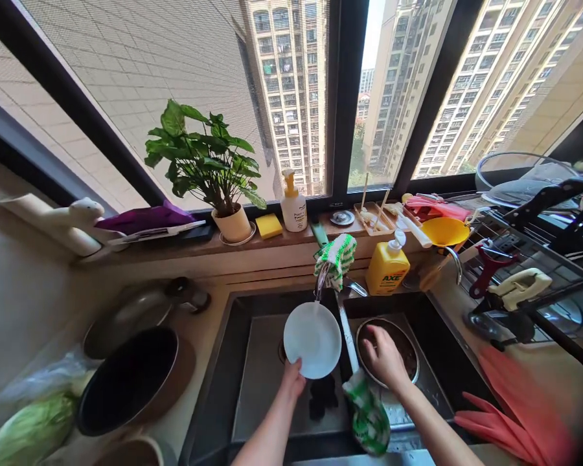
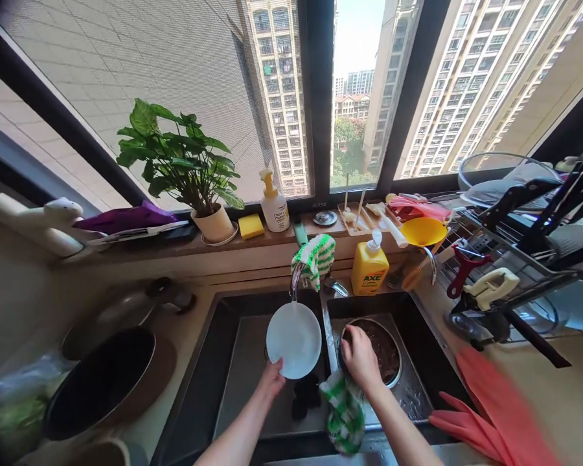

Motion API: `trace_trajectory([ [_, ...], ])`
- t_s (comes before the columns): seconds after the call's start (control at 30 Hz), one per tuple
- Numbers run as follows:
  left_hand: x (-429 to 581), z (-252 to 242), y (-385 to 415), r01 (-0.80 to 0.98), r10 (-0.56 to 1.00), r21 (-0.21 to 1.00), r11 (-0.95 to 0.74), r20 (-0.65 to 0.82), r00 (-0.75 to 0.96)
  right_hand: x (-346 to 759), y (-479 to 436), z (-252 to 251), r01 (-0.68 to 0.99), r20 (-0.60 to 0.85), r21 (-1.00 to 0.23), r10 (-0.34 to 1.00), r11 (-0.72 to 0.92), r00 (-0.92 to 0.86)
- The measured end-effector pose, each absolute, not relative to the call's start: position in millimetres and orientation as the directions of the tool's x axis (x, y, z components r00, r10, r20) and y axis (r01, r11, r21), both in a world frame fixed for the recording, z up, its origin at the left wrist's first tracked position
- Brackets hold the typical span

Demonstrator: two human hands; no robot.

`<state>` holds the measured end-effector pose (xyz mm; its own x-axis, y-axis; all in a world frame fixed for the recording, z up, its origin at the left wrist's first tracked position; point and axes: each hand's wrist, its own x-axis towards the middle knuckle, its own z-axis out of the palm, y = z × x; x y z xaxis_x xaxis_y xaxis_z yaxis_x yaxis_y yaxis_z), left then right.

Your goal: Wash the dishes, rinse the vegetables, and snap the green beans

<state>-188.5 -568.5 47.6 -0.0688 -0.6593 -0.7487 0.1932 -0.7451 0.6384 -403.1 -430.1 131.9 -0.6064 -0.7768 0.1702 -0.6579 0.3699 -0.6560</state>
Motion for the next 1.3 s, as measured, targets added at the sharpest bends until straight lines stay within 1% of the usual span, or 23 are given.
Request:
trace_trajectory([
  [0.07, -187.5, 48.2, -570.4, 0.196, -0.675, 0.651, -0.733, -0.732, -0.092, -417.8, -467.2, 153.2, -0.757, 0.29, -0.542, -0.764, 0.366, -0.577],
  [0.1, -185.4, 50.5, -572.5, 0.186, -0.686, 0.664, -0.724, -0.72, -0.103, -423.9, -485.0, 161.5, -0.792, 0.314, -0.481, -0.769, 0.376, -0.556],
  [0.2, -174.1, 63.1, -581.0, 0.115, -0.742, 0.733, -0.671, -0.66, -0.118, -435.4, -525.2, 170.1, -0.843, 0.284, -0.338, -0.808, 0.419, -0.516],
  [0.3, -159.1, 80.5, -589.4, -0.026, -0.837, 0.847, -0.532, -0.53, -0.138, -437.3, -539.7, 157.1, -0.851, 0.263, -0.251, -0.814, 0.461, -0.518],
  [0.4, -146.2, 98.7, -595.2, -0.242, -0.906, 0.899, -0.365, -0.403, -0.13, -435.0, -537.3, 137.3, -0.87, 0.326, -0.186, -0.806, 0.457, -0.493],
  [0.5, -137.6, 115.9, -597.1, -0.424, -0.956, 0.889, -0.174, -0.255, -0.144, -433.7, -531.8, 120.9, -0.863, 0.38, -0.184, -0.776, 0.47, -0.503],
  [0.6, -131.6, 134.4, -595.6, -0.516, -0.973, 0.857, 0.014, -0.108, -0.206, -435.1, -528.8, 113.6, -0.859, 0.377, -0.21, -0.772, 0.468, -0.512],
  [0.7, -127.3, 156.8, -592.1, -0.556, -0.965, 0.823, 0.115, -0.041, -0.259, -434.5, -525.2, 121.8, -0.847, 0.285, -0.239, -0.8, 0.475, -0.529],
  [0.77, -125.8, 173.1, -589.4, -0.543, -0.952, 0.819, 0.183, 0.009, -0.306, -428.0, -519.0, 135.8, -0.841, 0.2, -0.261, -0.825, 0.475, -0.528],
  [0.83, -124.9, 188.8, -586.7, -0.506, -0.925, 0.818, 0.274, 0.079, -0.373, -414.8, -508.9, 153.5, -0.88, 0.116, -0.293, -0.9, 0.374, -0.42],
  [0.9, -123.9, 202.7, -583.7, -0.458, -0.878, 0.804, 0.38, 0.158, -0.451, -396.9, -497.2, 171.9, -0.911, 0.049, -0.361, -0.972, 0.199, -0.231],
  [0.93, -123.3, 208.8, -582.2, -0.43, -0.848, 0.793, 0.431, 0.194, -0.492, -387.5, -491.8, 180.6, -0.908, 0.027, -0.402, -0.989, 0.121, -0.144],
  [1.0, -121.6, 218.9, -579.0, -0.376, -0.786, 0.769, 0.517, 0.253, -0.564, -370.6, -482.9, 196.8, -0.888, 0.006, -0.459, -0.999, 0.029, -0.035],
  [1.07, -119.8, 227.2, -575.9, -0.327, -0.728, 0.745, 0.582, 0.299, -0.616, -358.3, -475.9, 212.1, -0.896, -0.011, -0.445, -1.0, -0.011, 0.018],
  [1.2, -116.1, 243.9, -568.8, -0.222, -0.634, 0.696, 0.683, 0.414, -0.653, -346.8, -456.0, 244.4, -0.948, -0.03, -0.319, -0.999, -0.013, 0.024],
  [1.23, -114.9, 248.3, -566.8, -0.22, -0.641, 0.697, 0.682, 0.425, -0.639, -345.4, -448.2, 252.7, -0.956, -0.018, -0.294, -1.0, -0.003, 0.008],
  [1.3, -112.0, 255.2, -563.4, -0.271, -0.71, 0.728, 0.63, 0.397, -0.582, -343.1, -430.3, 267.6, -0.965, 0.03, -0.26, -0.999, 0.027, -0.036],
])
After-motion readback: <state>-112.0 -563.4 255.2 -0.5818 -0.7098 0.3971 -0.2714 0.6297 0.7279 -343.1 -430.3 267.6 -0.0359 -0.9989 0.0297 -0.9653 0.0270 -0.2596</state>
